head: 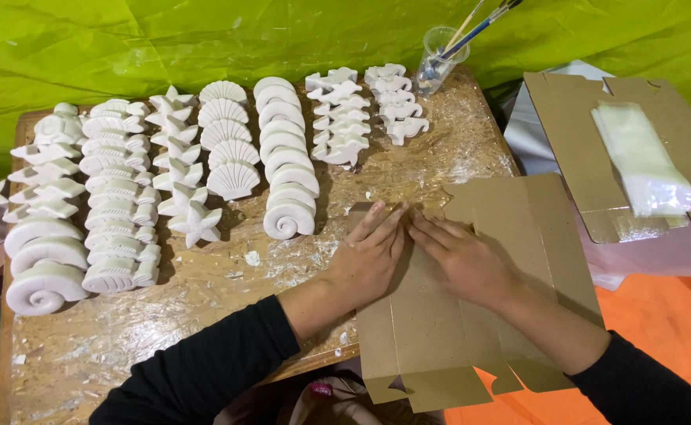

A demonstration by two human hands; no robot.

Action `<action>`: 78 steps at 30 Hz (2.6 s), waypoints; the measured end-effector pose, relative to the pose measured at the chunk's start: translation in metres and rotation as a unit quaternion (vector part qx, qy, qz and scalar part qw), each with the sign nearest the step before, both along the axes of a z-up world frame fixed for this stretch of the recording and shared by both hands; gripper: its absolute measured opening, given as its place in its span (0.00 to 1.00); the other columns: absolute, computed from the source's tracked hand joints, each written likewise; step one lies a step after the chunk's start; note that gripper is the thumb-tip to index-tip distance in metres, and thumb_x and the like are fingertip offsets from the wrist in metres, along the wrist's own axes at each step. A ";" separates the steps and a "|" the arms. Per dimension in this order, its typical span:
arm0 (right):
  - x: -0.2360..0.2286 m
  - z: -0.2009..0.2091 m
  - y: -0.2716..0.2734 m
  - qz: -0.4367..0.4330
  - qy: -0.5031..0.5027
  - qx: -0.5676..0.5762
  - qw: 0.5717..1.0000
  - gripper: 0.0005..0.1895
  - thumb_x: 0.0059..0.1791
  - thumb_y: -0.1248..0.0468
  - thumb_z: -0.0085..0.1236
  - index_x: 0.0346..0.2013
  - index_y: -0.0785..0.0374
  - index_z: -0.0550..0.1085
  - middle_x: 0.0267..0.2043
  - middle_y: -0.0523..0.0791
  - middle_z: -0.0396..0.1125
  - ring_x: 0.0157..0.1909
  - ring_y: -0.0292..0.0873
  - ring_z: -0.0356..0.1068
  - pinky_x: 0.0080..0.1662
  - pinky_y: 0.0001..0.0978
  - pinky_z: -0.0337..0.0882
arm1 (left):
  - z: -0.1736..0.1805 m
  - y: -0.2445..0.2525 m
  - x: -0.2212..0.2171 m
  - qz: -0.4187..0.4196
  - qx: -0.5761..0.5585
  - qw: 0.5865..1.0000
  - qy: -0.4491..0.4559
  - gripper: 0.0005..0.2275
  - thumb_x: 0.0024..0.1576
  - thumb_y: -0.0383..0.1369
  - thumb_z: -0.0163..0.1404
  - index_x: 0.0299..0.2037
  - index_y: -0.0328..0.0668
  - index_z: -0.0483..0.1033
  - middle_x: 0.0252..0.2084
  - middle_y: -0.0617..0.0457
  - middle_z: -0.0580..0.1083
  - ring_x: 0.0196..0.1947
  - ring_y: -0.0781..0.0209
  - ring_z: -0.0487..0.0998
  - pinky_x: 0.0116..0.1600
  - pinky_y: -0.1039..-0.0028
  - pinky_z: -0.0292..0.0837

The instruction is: Folding a flat cardboard cutout into a box shape by bending along pre-scored lines and tucking tabs.

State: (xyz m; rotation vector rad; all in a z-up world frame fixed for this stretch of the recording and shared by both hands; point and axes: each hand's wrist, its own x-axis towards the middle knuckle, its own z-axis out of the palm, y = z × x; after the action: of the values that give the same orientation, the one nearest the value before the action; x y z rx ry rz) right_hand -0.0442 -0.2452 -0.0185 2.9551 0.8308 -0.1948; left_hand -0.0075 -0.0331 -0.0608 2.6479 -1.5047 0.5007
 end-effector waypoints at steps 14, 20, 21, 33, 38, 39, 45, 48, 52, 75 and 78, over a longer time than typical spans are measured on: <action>0.003 -0.057 -0.025 -0.067 -0.008 -0.010 0.998 0.27 0.50 0.68 0.46 0.65 0.52 0.68 0.69 0.41 0.62 0.71 0.42 0.59 0.66 0.33 0.63 | 0.005 -0.006 0.023 -0.053 0.084 0.994 0.040 0.33 0.59 0.51 0.36 0.61 0.23 0.68 0.63 0.35 0.70 0.72 0.48 0.58 0.81 0.51 0.23; 0.010 -0.004 -0.016 -0.075 0.049 0.014 0.996 0.28 0.50 0.68 0.46 0.66 0.53 0.68 0.71 0.44 0.62 0.71 0.46 0.60 0.65 0.44 0.66 | 0.014 -0.006 0.020 -0.039 0.099 0.993 0.048 0.38 0.61 0.59 0.30 0.65 0.26 0.65 0.65 0.39 0.69 0.73 0.48 0.56 0.80 0.51 0.20; 0.019 0.027 -0.012 -0.079 0.051 0.014 0.995 0.28 0.50 0.68 0.46 0.66 0.53 0.68 0.71 0.44 0.62 0.71 0.46 0.60 0.65 0.44 0.66 | 0.018 -0.005 0.020 -0.044 0.098 0.993 0.050 0.38 0.61 0.59 0.30 0.65 0.26 0.65 0.65 0.39 0.69 0.73 0.48 0.56 0.80 0.51 0.20; 0.107 0.004 -0.079 -0.155 0.151 -0.059 0.975 0.32 0.46 0.48 0.64 0.66 0.38 0.69 0.61 0.38 0.67 0.68 0.45 0.64 0.73 0.61 0.41 | 0.012 0.004 0.012 0.024 0.093 0.990 0.105 0.39 0.59 0.63 0.32 0.69 0.36 0.59 0.65 0.42 0.64 0.72 0.53 0.53 0.79 0.44 0.20; 0.118 0.003 -0.091 -0.177 0.155 -0.093 0.967 0.31 0.40 0.46 0.70 0.56 0.40 0.72 0.59 0.36 0.66 0.66 0.43 0.64 0.66 0.61 0.55 | 0.009 0.002 0.012 0.012 0.052 0.993 0.107 0.37 0.59 0.61 0.35 0.68 0.34 0.60 0.67 0.39 0.62 0.75 0.51 0.49 0.78 0.42 0.20; 0.118 0.001 -0.093 -0.178 0.154 -0.093 0.967 0.31 0.40 0.46 0.70 0.56 0.40 0.72 0.59 0.36 0.66 0.66 0.43 0.64 0.66 0.61 0.55 | 0.010 0.002 0.012 0.012 0.051 0.993 0.106 0.37 0.59 0.61 0.35 0.68 0.34 0.60 0.67 0.39 0.62 0.75 0.51 0.49 0.78 0.42 0.20; 0.124 -0.004 -0.096 -0.177 0.171 -0.067 0.967 0.32 0.37 0.46 0.73 0.53 0.42 0.72 0.50 0.35 0.72 0.60 0.43 0.69 0.61 0.54 0.57 | 0.013 0.005 0.013 0.008 0.043 0.989 0.142 0.38 0.59 0.60 0.38 0.70 0.34 0.55 0.68 0.38 0.61 0.75 0.50 0.49 0.76 0.39 0.18; 0.123 0.017 -0.085 -0.136 0.168 -0.008 0.976 0.30 0.33 0.50 0.77 0.46 0.49 0.74 0.53 0.42 0.68 0.63 0.51 0.64 0.63 0.54 0.61 | 0.021 0.001 0.015 0.008 0.022 0.991 0.130 0.37 0.58 0.56 0.45 0.67 0.31 0.59 0.66 0.37 0.64 0.75 0.50 0.51 0.76 0.38 0.22; 0.121 0.025 -0.076 -0.130 0.186 0.015 0.974 0.34 0.33 0.53 0.76 0.51 0.51 0.73 0.56 0.44 0.66 0.65 0.53 0.63 0.63 0.52 0.62 | -0.003 -0.024 0.039 -0.005 -0.147 0.987 -0.061 0.09 0.57 0.29 0.49 0.46 0.37 0.70 0.43 0.43 0.73 0.61 0.48 0.68 0.72 0.41 0.46; 0.098 -0.012 -0.042 0.056 -0.146 -0.042 0.987 0.03 0.48 0.57 0.62 0.36 0.49 0.79 0.34 0.36 0.72 0.47 0.38 0.69 0.65 0.54 0.52 | -0.031 -0.004 0.046 -0.009 -0.156 0.981 -0.119 0.07 0.51 0.18 0.52 0.26 0.38 0.69 0.23 0.45 0.66 0.37 0.45 0.71 0.59 0.55 0.54; 0.074 -0.026 -0.048 0.067 -0.211 -0.020 0.975 0.06 0.46 0.55 0.59 0.35 0.50 0.78 0.41 0.41 0.71 0.53 0.41 0.67 0.66 0.60 0.53 | -0.030 -0.005 0.041 0.025 -0.056 0.997 -0.051 0.03 0.56 0.22 0.51 0.32 0.38 0.71 0.29 0.45 0.71 0.44 0.46 0.73 0.67 0.52 0.42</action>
State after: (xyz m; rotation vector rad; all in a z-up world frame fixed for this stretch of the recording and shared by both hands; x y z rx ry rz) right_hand 0.0296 -0.2929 -0.0448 2.7316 0.9384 0.4036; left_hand 0.0334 -0.0386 -0.0908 2.6162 -1.3936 0.7116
